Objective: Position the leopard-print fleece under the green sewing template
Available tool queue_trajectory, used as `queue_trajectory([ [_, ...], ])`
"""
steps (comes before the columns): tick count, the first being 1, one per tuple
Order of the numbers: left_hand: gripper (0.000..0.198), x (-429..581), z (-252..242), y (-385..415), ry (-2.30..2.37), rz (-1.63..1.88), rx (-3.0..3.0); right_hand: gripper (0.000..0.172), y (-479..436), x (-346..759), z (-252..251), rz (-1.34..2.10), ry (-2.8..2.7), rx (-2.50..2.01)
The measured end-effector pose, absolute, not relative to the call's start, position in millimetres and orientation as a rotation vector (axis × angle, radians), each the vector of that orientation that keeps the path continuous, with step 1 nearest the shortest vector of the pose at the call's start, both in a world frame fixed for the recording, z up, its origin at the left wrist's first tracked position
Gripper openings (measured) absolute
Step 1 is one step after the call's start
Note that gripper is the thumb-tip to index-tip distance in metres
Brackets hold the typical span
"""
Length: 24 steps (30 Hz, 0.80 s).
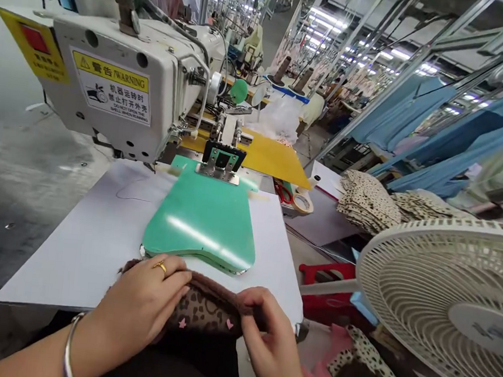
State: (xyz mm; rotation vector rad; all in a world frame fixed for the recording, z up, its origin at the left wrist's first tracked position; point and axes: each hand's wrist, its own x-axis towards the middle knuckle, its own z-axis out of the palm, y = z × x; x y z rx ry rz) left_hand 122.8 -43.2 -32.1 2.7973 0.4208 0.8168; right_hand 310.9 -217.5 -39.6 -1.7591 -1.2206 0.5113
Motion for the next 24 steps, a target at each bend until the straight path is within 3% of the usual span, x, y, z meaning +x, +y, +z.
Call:
queue_trajectory([
  [7, 0.026, 128.0, -22.1, -35.1, 0.441, 0.516, 2.944, 0.018, -218.1, 302.7, -32.6, 0.145, -1.509, -1.721],
  [15, 0.022, 91.9, -21.9, -47.6, 0.116, 1.040, 2.822, 0.028, -228.9, 278.9, -37.3, 0.018, -1.426, -1.656],
  [20, 0.034, 79.5, -20.8, -54.3, 0.113, 1.065, 2.853, 0.049, -226.1, 271.0, -37.0, -0.160, -1.600, -1.633],
  [24, 0.030, 72.9, -20.5, -61.9, 0.156, 1.085, 2.812, 0.038, -231.6, 268.8, -44.5, -0.352, -1.617, -1.641],
])
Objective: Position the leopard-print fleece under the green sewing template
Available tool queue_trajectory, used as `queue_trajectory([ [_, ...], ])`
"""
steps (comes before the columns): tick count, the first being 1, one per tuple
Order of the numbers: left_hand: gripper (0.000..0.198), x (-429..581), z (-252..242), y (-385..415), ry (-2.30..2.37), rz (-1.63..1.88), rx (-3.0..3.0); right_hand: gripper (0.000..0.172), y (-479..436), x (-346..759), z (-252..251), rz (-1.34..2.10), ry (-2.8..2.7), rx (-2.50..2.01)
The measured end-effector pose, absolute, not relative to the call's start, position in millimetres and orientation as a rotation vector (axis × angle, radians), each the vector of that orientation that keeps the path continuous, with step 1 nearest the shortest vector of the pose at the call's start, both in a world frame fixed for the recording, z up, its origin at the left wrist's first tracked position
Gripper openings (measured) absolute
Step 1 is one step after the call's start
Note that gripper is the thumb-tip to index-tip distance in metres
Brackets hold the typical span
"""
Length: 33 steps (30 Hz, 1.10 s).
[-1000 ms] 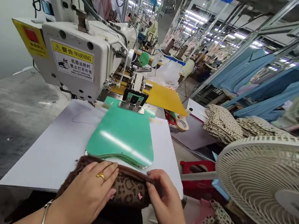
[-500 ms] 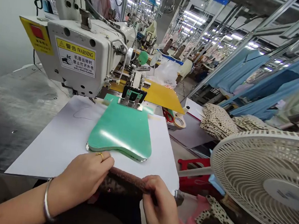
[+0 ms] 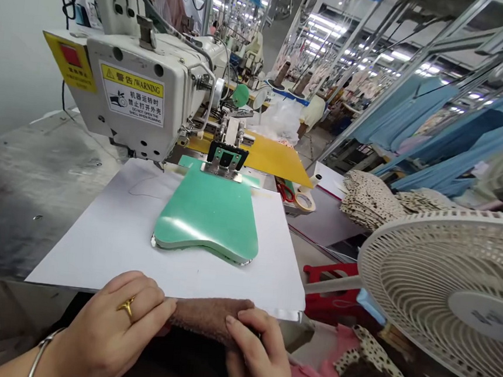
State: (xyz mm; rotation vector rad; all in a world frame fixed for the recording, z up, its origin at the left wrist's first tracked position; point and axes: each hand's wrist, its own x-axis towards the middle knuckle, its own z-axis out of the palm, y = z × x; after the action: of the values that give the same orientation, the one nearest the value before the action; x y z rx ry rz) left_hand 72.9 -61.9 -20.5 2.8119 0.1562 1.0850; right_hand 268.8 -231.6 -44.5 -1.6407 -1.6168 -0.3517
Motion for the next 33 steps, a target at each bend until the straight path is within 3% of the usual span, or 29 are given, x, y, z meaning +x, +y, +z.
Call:
queue_trajectory([
  [3, 0.027, 67.3, -28.5, -65.6, 0.204, 1.014, 2.774, 0.037, -236.7, 267.3, -51.1, -0.394, -1.595, -1.620],
  [8, 0.023, 51.1, -34.6, -60.0, 0.382, 0.588, 2.626, 0.048, -238.8, 270.2, -48.1, 0.003, -1.566, -1.531],
  [17, 0.025, 41.2, -8.6, 0.3, 0.689, -0.044, 2.087, 0.012, -220.7, 301.7, -29.0, 0.433, -1.144, -1.816],
  [22, 0.034, 64.0, -11.1, 17.3, 0.811, -0.099, 1.955, 0.033, -201.5, 317.2, -36.5, 0.699, -0.881, -1.957],
  [25, 0.032, 69.0, -13.3, 19.7, 0.808, -0.091, 1.924, 0.034, -197.4, 321.2, -39.2, 0.673, -0.924, -2.026],
  [29, 0.024, 67.1, -12.0, 19.6, 0.771, -0.057, 1.843, 0.024, -197.6, 323.1, -37.0, 0.421, -1.158, -1.999],
  [33, 0.020, 62.4, -0.7, 13.5, 0.777, -0.028, 1.855, 0.015, -202.3, 322.5, -28.4, 0.378, -1.251, -1.889],
])
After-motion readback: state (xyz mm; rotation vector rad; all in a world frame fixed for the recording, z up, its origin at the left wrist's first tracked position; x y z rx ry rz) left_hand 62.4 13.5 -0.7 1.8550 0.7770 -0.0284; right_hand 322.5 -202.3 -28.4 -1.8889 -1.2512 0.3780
